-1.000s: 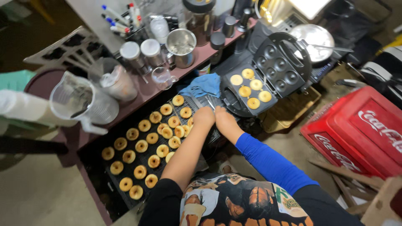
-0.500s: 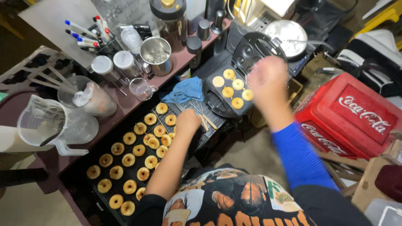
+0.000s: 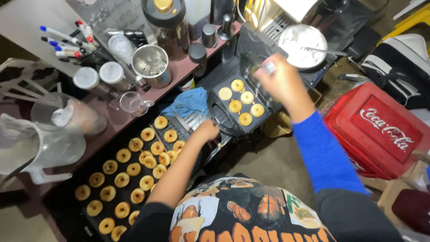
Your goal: The person uses a whisk to remove cooked donuts from a donut maker and places them on a cooling rack. They then pour batter into the donut maker molds using a ladle and close the lid to cook the next batch.
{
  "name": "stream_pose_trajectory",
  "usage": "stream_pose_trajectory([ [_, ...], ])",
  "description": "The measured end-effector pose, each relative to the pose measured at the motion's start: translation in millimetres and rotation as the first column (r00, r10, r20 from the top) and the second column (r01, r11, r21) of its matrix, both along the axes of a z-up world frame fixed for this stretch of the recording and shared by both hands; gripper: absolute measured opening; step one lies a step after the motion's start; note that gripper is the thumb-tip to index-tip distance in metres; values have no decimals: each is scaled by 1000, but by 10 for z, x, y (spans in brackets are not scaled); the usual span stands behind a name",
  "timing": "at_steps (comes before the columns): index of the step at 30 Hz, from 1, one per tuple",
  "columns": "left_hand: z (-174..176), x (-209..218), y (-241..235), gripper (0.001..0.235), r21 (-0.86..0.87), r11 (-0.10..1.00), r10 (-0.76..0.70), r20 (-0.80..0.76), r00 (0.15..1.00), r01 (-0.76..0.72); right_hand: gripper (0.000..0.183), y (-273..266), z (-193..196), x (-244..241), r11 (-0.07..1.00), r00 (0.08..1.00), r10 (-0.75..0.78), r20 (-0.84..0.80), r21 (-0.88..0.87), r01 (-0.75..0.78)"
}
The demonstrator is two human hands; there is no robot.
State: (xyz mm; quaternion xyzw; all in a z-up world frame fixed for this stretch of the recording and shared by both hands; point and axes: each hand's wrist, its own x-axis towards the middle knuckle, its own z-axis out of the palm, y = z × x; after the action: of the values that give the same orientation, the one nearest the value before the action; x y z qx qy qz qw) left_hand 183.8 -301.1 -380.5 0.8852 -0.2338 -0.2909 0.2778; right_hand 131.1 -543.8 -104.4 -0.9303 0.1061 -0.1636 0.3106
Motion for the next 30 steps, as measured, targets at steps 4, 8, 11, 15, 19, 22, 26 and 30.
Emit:
stream_pose_trajectory([
  [4, -94, -197, 169, 36, -177, 755, 276, -787, 552, -631, 32, 645, -413, -138, 986, 967, 151, -204, 108, -131],
  [8, 117, -348, 237, 44, -133, 386, 167, -963, 211, -913, 19, 1249, -1139, -58, 915, 932, 257, -255, -246, -319],
  [11, 336, -451, 211, 51, -124, 289, 55, -988, 145, -949, 21, 1337, -1576, -65, 907, 930, 262, -259, -264, -329],
  [15, 561, -498, 143, 57, -97, 258, 9, -995, 103, -961, 32, 1278, -1884, -128, 941, 876, 295, -380, -44, -336],
  [19, 459, -534, 32, 57, -37, 129, -20, -999, 34, -991, 45, 1219, -1894, -147, 932, 886, 323, -332, -53, -360],
  [22, 175, -598, -85, 52, -71, 58, -87, -994, 66, -996, 62, 1140, -1817, -162, 920, 874, 330, -357, -84, -382],
  [26, -22, -588, -338, 46, -174, -113, -323, -925, 202, -978, 73, 934, -1744, -85, 896, 858, 329, -393, -157, -416],
  [30, 209, -566, -535, 50, -38, -32, -15, -999, 39, -999, 69, 756, -1787, -23, 882, 868, 366, -335, -174, -439],
])
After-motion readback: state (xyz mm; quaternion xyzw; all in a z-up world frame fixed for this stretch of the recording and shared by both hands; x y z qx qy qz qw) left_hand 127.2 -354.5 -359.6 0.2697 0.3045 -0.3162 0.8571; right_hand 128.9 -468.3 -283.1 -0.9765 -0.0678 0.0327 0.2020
